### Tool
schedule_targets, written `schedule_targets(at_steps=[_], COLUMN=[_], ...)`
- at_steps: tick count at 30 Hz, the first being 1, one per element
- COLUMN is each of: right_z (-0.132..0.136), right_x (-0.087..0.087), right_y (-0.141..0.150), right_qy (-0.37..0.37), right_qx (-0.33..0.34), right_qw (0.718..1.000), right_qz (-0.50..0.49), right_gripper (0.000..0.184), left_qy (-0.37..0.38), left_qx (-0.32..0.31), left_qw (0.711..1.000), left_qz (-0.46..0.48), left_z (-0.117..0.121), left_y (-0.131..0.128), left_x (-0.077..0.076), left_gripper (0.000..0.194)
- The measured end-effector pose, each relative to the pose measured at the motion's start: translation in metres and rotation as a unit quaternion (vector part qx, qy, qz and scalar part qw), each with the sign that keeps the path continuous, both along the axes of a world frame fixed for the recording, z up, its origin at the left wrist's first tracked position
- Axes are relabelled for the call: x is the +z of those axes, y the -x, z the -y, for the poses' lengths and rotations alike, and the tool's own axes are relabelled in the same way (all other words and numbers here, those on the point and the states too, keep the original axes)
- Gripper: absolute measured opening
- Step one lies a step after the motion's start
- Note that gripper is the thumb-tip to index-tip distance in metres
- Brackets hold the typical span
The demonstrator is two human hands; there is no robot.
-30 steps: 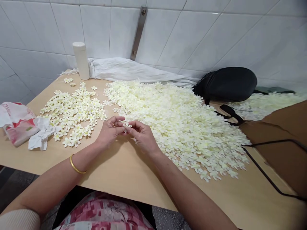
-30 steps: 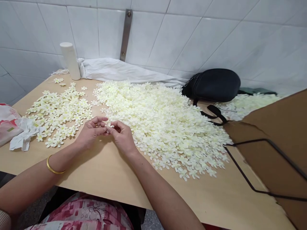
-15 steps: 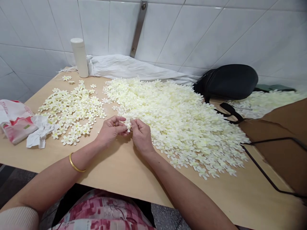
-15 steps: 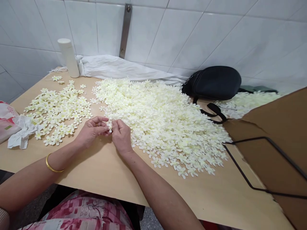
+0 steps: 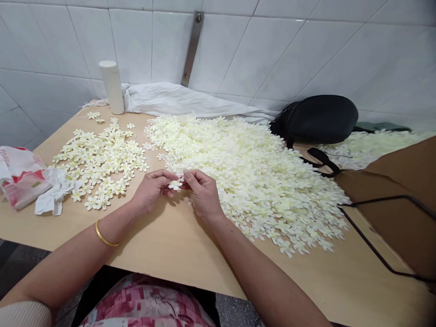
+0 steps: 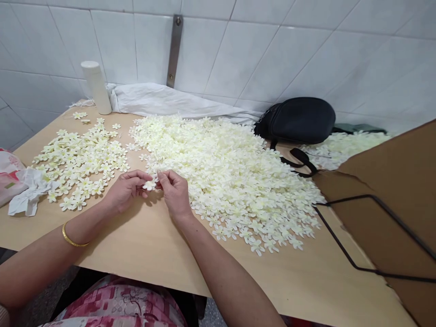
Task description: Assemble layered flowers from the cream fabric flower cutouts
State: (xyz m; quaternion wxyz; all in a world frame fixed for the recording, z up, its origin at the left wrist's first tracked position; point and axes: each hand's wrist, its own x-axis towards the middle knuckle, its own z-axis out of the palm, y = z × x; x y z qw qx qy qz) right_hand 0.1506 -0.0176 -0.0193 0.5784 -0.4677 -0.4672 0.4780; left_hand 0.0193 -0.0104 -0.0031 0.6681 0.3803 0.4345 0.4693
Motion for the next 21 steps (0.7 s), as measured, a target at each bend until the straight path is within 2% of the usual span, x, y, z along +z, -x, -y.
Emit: schedule_targets(at_steps=[3,5,8,13,16,21], right_z=[0.000,0.000,0.000,0.000,0.001,0.002], right_x=[0.001,0.000,-0.001,-0.002,0.001,0.008], right_y=[0.000,-0.001,0.000,0.002,0.002,-0.002], right_qy=[0.022,0.031,0.038,0.023,0.003,-0.072], right_qx=[0.028,0.038,0.045,0.064,0.050,0.017], right_qw=[0.998,0.997,0.996,0.997,0.999,0.989], right_qz=[-0.045,-0.063,-0.066,-0.039,-0.006,0.130], right_gripper=[0.030,0.029,0.027,0.025,0.022,0.017], left_qy=[0.025,0.031,0.009,-0.031,-0.029,-0.032], left_qx=[-0.021,-0.022,-0.018,-0.019,-0.017,-0.021], left_qw=[0.999,0.998,0.999,0.999,0.999,0.998], left_qz=[0.038,0.051,0.032,-0.027,-0.037,-0.050], left_z=[-0.002,-0.002,0.000,0.002,0.002,0.002], left_y=[0.000,0.000,0.000,0.001,0.002,0.001], left_x=[-0.002,-0.002,-0.002,-0.001,0.000,0.002], left_gripper=[0.008,0.012,0.020,0.016,0.014,0.017])
